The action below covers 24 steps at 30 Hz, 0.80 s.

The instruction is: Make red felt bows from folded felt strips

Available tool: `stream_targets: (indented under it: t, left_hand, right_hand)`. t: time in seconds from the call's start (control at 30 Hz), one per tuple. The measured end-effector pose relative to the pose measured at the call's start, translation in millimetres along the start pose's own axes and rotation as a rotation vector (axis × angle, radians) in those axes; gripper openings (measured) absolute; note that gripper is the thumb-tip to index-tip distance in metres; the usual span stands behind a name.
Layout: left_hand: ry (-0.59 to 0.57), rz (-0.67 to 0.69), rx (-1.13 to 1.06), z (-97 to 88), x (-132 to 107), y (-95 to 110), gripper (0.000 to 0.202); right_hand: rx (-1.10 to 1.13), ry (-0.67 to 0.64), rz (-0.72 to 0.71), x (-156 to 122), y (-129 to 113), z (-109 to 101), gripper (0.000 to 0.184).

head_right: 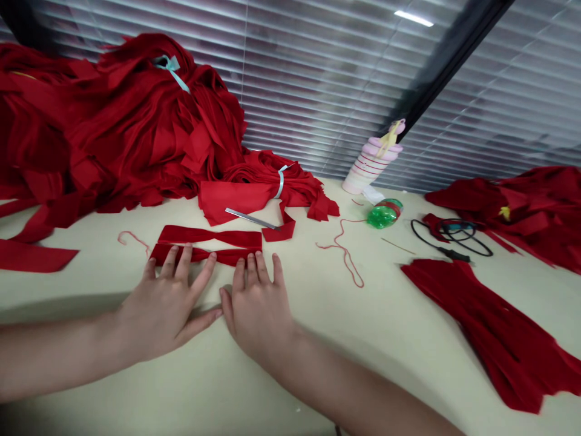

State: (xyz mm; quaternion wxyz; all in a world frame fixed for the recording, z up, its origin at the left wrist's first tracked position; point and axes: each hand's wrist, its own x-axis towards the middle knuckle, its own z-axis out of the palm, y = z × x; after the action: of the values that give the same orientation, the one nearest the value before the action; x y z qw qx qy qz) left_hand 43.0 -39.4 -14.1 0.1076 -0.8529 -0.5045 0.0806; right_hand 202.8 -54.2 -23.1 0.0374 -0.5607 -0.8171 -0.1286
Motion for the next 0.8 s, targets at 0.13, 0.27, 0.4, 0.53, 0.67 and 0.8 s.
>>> stream_targets:
  t: [0.13,0.27,0.4,0.53,0.67,0.8]
  left_hand:
    - [0.014,-0.004,-0.011,1.9,-1.0,-1.0,0.082]
    - [0.027,-0.002,-0.020,2.6,0.5,-0.6,0.082]
    - [-0.002,0.005,-0.015,1.8,1.6,-0.2,0.083]
    - [-0.003,0.007,-0.009,1.7,0.4,-1.3,0.083]
    - [0.012,0.003,0.003,3.5,-0.7,-2.0,0.082]
    - [0.052,0.007,-0.004,6.0,-1.0,-2.2,0.081]
  right_hand:
    - [0.001,-0.006,-0.007,1.0,1.1,0.9,0.052]
    - [0.005,-0.009,-0.006,0.9,2.2,1.7,0.052]
    - [0.009,-0.007,-0.012,0.3,2.3,2.4,0.053]
    - [0.012,-0.002,-0.016,0.5,2.4,3.2,0.052]
    - [0.020,0.003,-0.018,0.4,2.3,3.0,0.052]
    - [0.030,0.017,-0.016,0.0,2.7,2.6,0.052]
